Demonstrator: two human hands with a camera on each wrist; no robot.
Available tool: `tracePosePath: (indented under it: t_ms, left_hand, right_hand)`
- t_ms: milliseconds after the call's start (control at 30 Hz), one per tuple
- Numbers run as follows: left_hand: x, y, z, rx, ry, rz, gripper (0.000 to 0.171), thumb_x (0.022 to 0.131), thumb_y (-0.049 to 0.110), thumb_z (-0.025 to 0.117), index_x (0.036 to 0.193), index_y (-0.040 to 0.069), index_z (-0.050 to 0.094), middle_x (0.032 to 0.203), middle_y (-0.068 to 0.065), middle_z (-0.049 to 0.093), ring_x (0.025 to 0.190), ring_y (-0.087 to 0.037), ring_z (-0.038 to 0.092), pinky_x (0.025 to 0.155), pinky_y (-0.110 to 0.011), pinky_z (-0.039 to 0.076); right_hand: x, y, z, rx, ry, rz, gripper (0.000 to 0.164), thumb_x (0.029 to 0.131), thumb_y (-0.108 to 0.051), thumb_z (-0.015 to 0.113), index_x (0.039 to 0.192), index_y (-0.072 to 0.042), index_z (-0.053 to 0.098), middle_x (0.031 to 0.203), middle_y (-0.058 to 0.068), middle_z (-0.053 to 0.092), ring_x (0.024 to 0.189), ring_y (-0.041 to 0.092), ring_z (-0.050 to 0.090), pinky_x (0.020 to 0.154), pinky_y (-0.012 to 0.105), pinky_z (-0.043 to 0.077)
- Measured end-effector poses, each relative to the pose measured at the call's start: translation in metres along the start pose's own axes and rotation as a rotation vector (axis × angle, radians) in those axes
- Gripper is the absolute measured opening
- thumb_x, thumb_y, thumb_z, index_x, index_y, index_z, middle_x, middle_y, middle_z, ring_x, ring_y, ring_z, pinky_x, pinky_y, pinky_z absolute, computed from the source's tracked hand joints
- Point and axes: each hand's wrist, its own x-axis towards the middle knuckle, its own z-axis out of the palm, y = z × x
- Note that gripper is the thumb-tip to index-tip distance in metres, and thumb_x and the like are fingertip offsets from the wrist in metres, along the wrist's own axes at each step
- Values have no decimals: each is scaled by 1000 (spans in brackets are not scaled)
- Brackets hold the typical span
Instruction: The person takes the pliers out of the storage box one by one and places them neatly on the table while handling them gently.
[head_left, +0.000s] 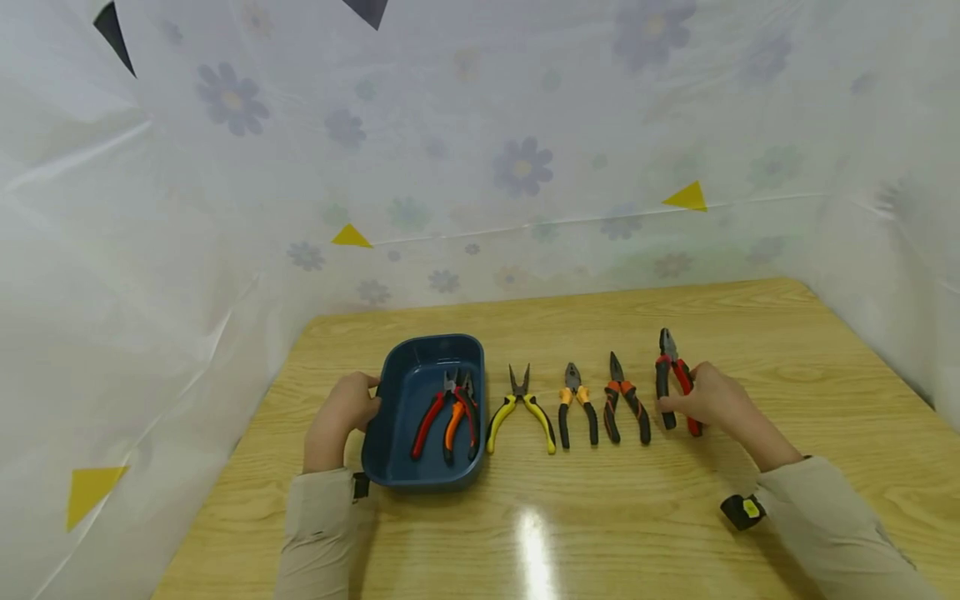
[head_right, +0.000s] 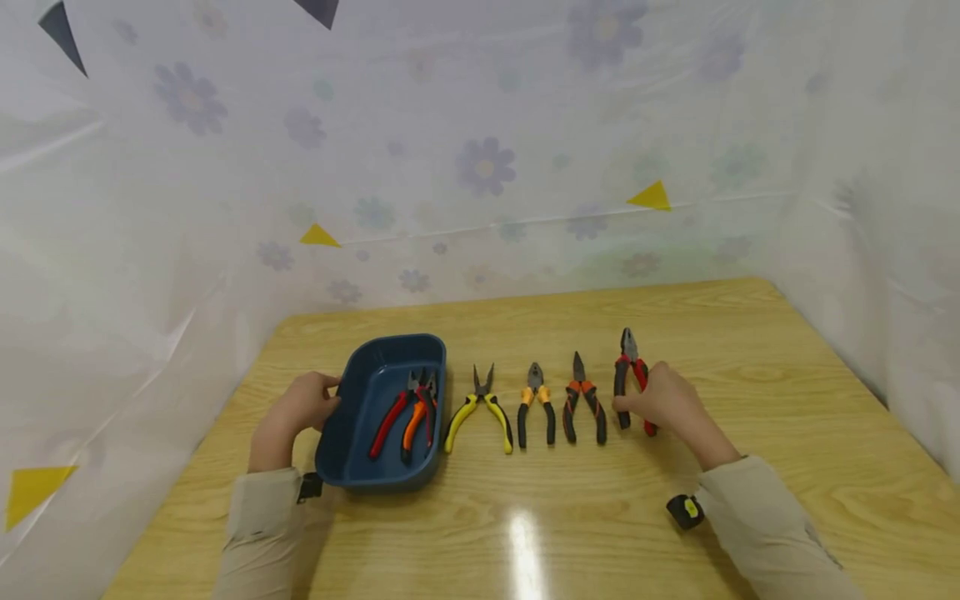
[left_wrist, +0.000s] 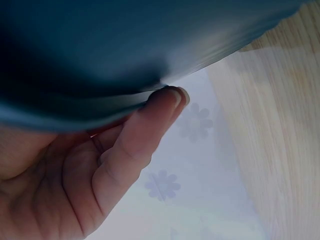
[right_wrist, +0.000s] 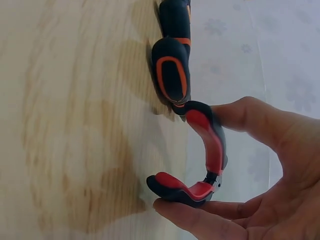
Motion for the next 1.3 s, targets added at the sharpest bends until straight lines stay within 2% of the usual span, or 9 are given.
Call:
tracePosePath:
  t_ms: [267,467,600,667,867,1100,1300]
  left_hand:
    - [0,-1,-1,5,0,-4,44,90,-2,49,131,-18,47,47,-3,47,44,-14,57,51,-29,53]
    - [0,0,-1,11,-3,-13,44,90,-1,50,131,-17,47,47,-3,48,47,-20,61,51,-28,52]
    - [0,1,-2,19,-3,-8,44,91,-1,49,131,-18,47,50,-7,52,48,-21,62,52,-29,53]
    - [0,1,-2,18,-2,-3,44,91,-1,49,131,-18,47,51,-8,54,48,-19,61,52,-29,53]
    - [-1,2,-3,9,-4,-6,44,90,-2,49,131,-18,47,48,-4,49,45,-16,58,50,-28,52]
    - [-1,2,-3,9,-7,-5,43,92,-1,49,132,-18,47,47,-3,46,45,-20,58,50,-28,52]
    - [1,1,-1,3,-13,-22,43,92,-1,50,132,-17,47,55,-11,56,49,-22,63,53,-30,54]
  right_hand:
    - [-3,-3,5,-47,-16,-40,57,82,-36,73,93,12,46,61,4,39,50,14,35,48,29,32]
    - [-2,-5,6,-106,-20,-56,55,80,-36,73,90,11,47,65,5,39,50,14,34,47,28,31]
    - [0,-6,8,-133,-13,-59,43,79,-34,73,77,0,47,59,2,37,48,12,32,46,27,30]
    - [1,-7,8,-152,-11,-63,41,79,-33,72,75,-2,46,59,2,38,49,13,35,46,26,30]
    - [1,-10,7,-189,-12,-63,44,80,-32,74,81,4,49,65,9,47,53,18,43,48,28,34]
    - [3,-12,8,-215,-23,-43,58,79,-33,75,96,15,47,77,19,52,63,27,48,52,34,39]
    - [4,-13,8,-265,-48,-36,77,78,-34,77,109,25,39,92,35,50,77,39,54,62,44,47]
